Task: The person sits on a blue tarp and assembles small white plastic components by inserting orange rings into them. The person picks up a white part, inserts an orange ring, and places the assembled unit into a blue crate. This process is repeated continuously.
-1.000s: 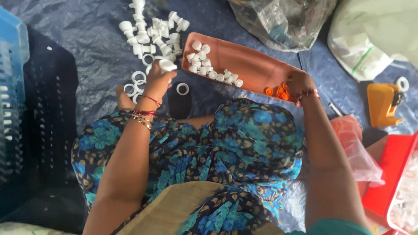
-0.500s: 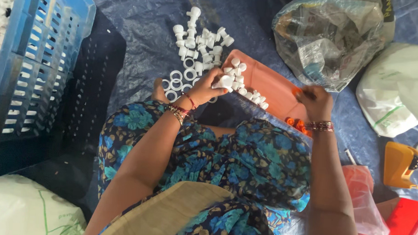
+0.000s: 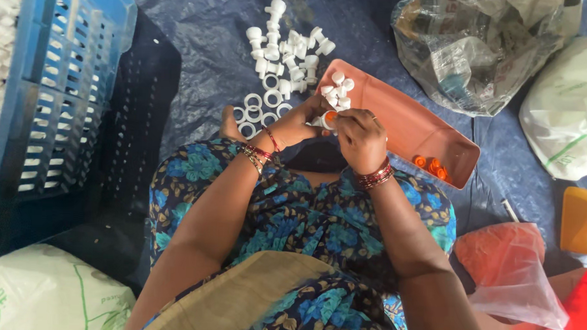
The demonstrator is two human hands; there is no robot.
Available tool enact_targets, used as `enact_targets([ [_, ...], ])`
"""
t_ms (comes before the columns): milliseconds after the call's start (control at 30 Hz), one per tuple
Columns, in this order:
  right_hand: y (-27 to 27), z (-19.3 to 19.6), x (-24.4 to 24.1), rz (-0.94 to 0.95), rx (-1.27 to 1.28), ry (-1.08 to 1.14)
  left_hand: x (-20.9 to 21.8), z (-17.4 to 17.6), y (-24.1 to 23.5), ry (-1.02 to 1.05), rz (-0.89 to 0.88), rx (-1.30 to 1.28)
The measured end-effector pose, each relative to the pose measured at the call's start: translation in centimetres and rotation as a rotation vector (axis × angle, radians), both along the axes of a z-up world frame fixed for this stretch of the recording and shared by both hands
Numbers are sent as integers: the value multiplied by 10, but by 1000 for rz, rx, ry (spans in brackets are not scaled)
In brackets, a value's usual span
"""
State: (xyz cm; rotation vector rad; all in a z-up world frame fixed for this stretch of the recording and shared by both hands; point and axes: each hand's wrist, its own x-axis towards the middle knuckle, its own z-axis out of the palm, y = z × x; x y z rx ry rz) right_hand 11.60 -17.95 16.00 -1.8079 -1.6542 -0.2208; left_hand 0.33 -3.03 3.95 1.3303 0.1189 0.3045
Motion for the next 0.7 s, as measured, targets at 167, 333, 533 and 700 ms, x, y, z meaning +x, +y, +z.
enact_targets([
  [167, 2, -3, 1, 56, -10, -39, -3, 9, 3, -70, 20, -6],
  [333, 2, -1, -1, 79, -29, -65, -6, 10, 3, 4, 49, 74],
  [533, 2, 0, -3, 102, -50, -4, -7, 13, 2, 28, 75, 55],
  [700, -1, -8, 1, -15, -14, 93, -9, 25, 3, 133, 122, 76],
])
